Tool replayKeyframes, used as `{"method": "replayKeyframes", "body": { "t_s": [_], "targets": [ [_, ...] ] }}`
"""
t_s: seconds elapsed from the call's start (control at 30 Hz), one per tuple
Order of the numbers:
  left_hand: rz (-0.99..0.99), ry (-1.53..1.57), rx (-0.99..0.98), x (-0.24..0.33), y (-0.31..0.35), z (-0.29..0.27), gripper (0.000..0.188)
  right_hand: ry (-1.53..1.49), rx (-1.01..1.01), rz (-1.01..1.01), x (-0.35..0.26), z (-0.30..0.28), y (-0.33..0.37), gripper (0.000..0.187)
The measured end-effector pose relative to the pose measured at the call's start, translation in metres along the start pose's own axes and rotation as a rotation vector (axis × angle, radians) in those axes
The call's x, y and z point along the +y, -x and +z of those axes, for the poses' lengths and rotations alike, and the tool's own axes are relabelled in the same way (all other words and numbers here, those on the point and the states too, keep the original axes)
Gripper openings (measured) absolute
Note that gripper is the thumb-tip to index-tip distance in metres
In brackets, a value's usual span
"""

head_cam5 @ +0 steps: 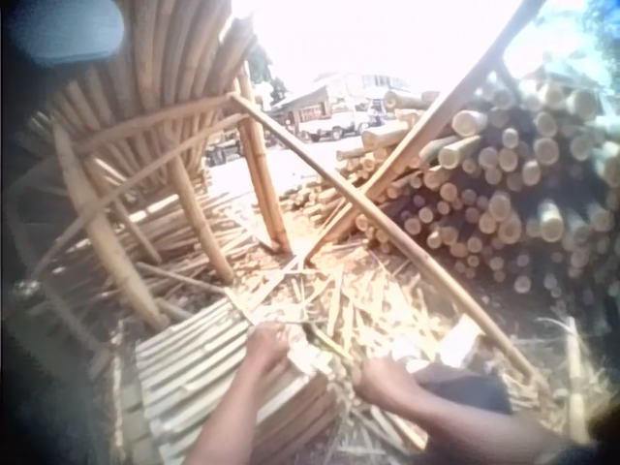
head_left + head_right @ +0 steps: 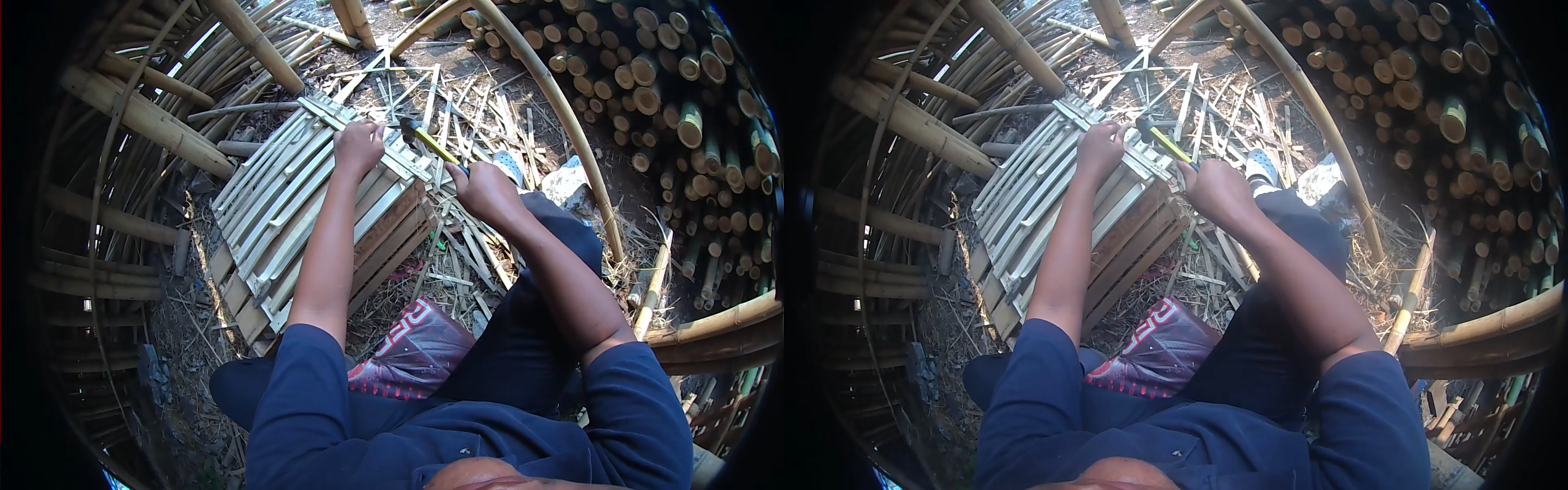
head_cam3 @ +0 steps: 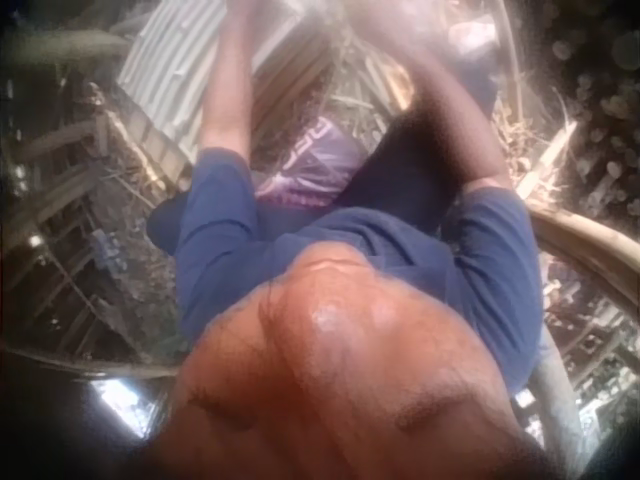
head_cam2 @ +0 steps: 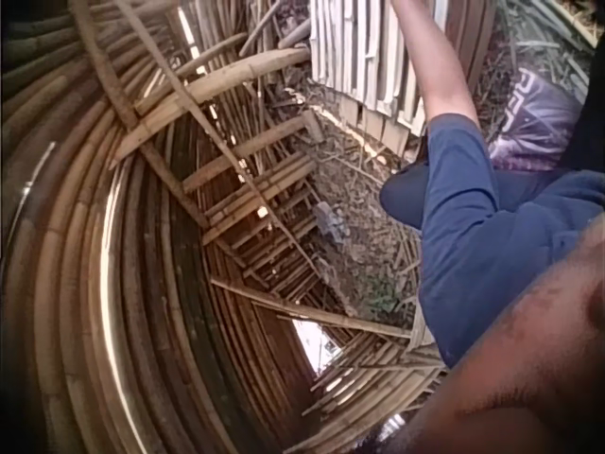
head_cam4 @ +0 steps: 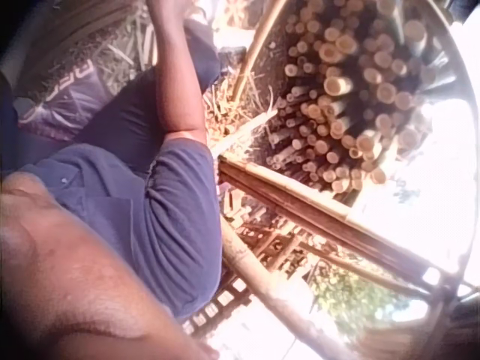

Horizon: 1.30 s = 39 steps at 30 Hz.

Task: The person constructs a bamboo structure by nailing bamboo strips onto a wooden frame using a hammer and measuring distances with a measuring tape.

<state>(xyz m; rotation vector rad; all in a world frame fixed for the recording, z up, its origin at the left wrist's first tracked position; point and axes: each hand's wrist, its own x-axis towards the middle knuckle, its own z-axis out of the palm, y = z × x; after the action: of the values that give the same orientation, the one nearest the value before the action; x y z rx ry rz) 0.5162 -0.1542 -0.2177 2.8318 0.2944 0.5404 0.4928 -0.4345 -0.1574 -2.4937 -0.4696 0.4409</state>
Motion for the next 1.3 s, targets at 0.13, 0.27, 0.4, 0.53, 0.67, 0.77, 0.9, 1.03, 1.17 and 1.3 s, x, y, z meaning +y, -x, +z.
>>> {"method": "replayKeyframes", "body": {
  "t_s": [0.13, 0.27, 0.4, 0.53, 0.67, 0.77, 0.9, 1.03, 1.17, 1.3],
  "targets": [
    [-0.004, -0.116, -0.035, -0.009, -0.033, 0.026, 0.044, -0.007, 0.005, -0.008, -0.001, -0.007, 0.0, 0.065],
    [-0.08, -0.255, -0.205, -0.031, -0.039, 0.066, 0.05, -0.022, -0.023, -0.035, -0.008, -0.012, 0.002, 0.064],
    [-0.076, -0.25, -0.304, -0.02, -0.039, 0.068, 0.048, -0.038, -0.014, -0.063, 0.002, -0.013, 0.007, 0.057],
    [-0.064, -0.302, -0.273, -0.023, -0.036, 0.064, 0.05, -0.011, 0.021, -0.149, 0.015, -0.001, 0.013, 0.052],
    [-0.093, -0.369, -0.279, -0.023, -0.038, 0.065, 0.053, 0.139, 0.004, -0.162, 0.014, 0.003, 0.016, 0.051],
    [-0.176, -0.276, -0.346, -0.013, -0.04, 0.058, 0.053, 0.165, 0.027, -0.164, 0.022, 0.015, 0.011, 0.053],
    [-0.183, -0.293, -0.364, -0.01, -0.04, 0.051, 0.052, 0.174, 0.06, -0.183, 0.014, 0.017, 0.009, 0.054],
    [-0.192, -0.275, -0.362, -0.008, -0.039, 0.05, 0.052, 0.278, 0.025, -0.188, 0.014, 0.02, 0.003, 0.052],
    [-0.198, -0.276, -0.363, -0.008, -0.038, 0.048, 0.053, 0.244, 0.065, -0.206, 0.014, 0.021, 0.007, 0.054],
    [-0.194, -0.271, -0.367, -0.006, -0.04, 0.048, 0.052, 0.229, 0.145, -0.283, 0.016, 0.02, 0.011, 0.053]
  ]
}}
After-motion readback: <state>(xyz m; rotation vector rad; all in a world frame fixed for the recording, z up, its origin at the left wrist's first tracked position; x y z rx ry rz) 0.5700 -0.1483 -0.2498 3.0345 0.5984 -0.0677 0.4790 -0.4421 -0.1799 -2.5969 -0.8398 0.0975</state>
